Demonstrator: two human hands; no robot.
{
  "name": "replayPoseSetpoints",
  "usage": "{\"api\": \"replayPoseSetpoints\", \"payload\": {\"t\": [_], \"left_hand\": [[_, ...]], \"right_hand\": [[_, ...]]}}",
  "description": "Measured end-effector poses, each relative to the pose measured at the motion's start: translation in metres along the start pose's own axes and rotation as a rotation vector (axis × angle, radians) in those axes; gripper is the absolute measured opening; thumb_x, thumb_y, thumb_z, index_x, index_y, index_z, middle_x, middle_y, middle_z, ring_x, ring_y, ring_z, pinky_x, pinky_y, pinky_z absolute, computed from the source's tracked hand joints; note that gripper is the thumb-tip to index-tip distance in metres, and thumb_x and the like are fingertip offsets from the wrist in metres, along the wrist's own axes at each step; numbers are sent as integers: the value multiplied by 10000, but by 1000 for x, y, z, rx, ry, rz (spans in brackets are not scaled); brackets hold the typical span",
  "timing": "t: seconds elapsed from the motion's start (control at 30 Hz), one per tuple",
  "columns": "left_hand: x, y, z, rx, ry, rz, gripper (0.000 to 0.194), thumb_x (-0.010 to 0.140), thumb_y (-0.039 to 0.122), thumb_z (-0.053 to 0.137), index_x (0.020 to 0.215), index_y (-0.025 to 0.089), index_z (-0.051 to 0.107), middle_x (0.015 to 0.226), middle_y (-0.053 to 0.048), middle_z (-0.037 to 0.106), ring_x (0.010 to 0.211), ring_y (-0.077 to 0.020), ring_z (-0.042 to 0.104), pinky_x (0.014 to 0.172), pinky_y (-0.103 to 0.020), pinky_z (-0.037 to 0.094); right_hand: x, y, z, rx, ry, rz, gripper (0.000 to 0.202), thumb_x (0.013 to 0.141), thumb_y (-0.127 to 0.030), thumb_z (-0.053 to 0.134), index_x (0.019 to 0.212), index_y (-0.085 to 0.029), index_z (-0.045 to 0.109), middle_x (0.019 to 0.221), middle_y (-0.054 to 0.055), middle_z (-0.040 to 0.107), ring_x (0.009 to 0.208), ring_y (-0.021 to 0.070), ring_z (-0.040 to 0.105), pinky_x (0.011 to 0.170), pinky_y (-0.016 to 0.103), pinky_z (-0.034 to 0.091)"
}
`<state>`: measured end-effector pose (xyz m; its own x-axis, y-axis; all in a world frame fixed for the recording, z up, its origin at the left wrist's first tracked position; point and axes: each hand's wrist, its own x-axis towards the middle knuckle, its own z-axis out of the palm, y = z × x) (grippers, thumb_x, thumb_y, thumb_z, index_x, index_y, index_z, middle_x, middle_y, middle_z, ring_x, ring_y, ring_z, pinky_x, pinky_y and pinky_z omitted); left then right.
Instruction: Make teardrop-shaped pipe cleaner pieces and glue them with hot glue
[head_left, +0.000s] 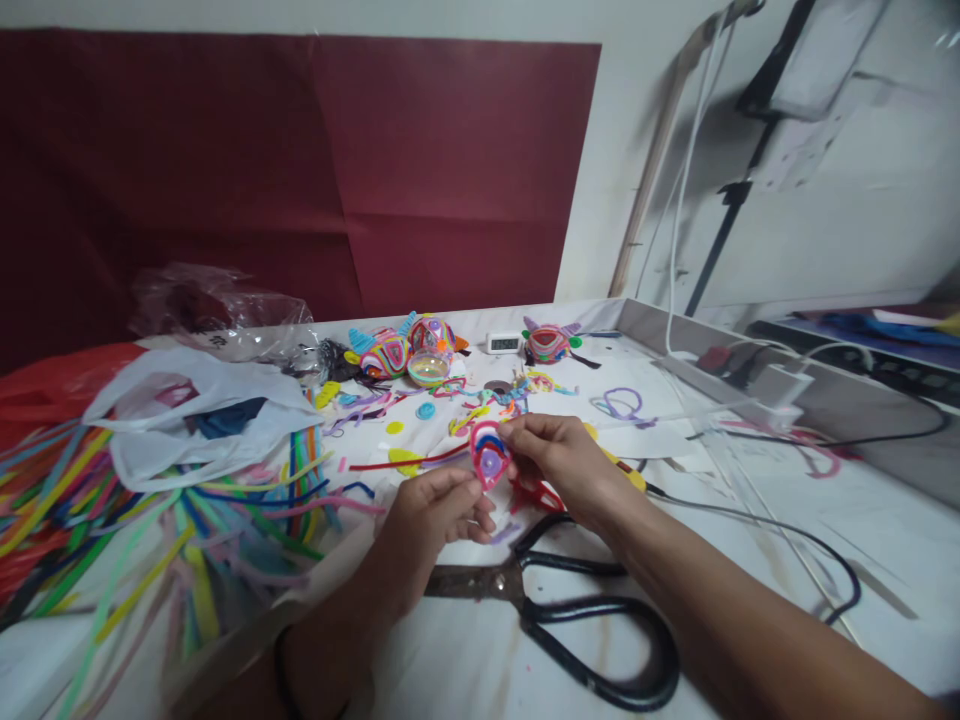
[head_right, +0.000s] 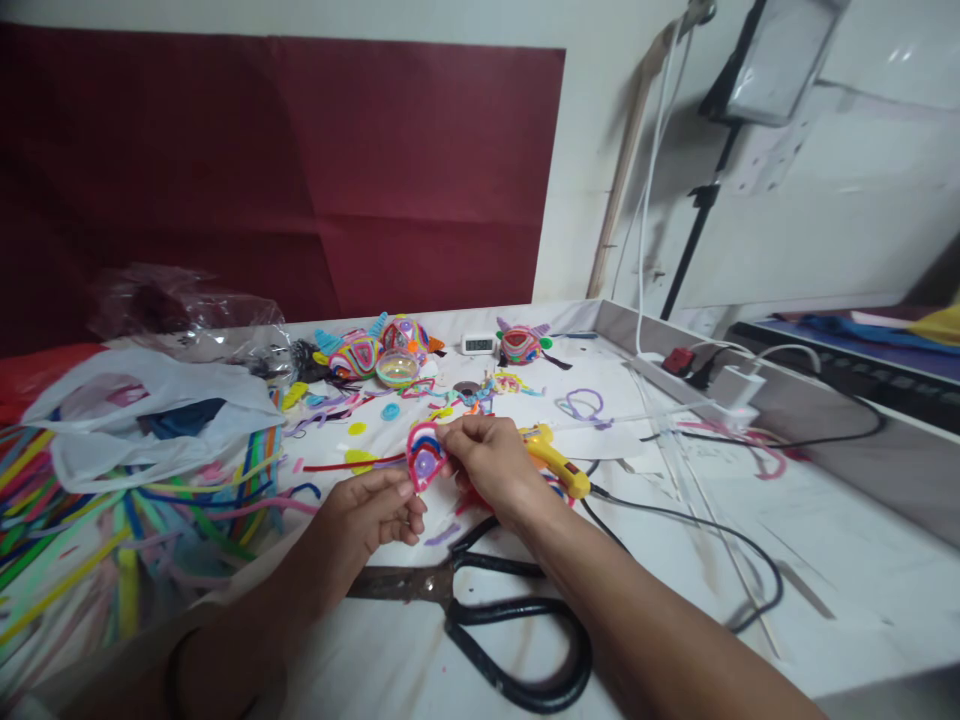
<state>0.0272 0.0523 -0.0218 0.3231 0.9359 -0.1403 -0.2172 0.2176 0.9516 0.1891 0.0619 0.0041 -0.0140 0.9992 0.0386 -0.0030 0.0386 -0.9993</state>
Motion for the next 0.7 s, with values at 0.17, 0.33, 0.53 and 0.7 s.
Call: {"api": "replayPoseSetpoints", "payload": {"t": [0.17, 0.33, 0.53, 0.7], "left_hand": [[1, 0, 1, 9, 21, -5, 318, 598, 368, 794, 692, 115, 627, 611, -20, 641, 516, -106, 587, 505, -227, 491], [0, 1, 1, 30, 34, 2, 259, 619, 322, 771, 679, 113, 629, 593, -17, 639, 500, -105, 582, 482, -220, 485], [0, 1, 1, 56, 46, 1, 221, 627, 299, 750, 638, 115, 629, 573, -14, 631, 487, -105, 573, 470, -220, 487], [1, 1, 0, 61, 51, -16, 195, 608, 271, 745, 626, 123, 620, 560, -16, 628, 466, -108, 564, 464, -230, 484]], "right_hand": [[0, 0, 1, -13, 0, 2, 374, 677, -505, 665, 605, -151, 568, 469, -17, 537, 375, 62, 383, 388, 204, 287], [-1, 0, 1, -28, 0, -3, 385, 666, -515, 676, 599, -152, 569, 468, -20, 528, 374, 61, 378, 382, 204, 278], [0, 3, 1, -50, 0, -7, 383, 676, -530, 653, 609, -163, 564, 465, -25, 516, 361, 69, 370, 362, 211, 257], [1, 4, 2, -62, 1, -12, 374, 676, -521, 647, 594, -169, 553, 459, -28, 501, 364, 72, 374, 366, 215, 259]]}}
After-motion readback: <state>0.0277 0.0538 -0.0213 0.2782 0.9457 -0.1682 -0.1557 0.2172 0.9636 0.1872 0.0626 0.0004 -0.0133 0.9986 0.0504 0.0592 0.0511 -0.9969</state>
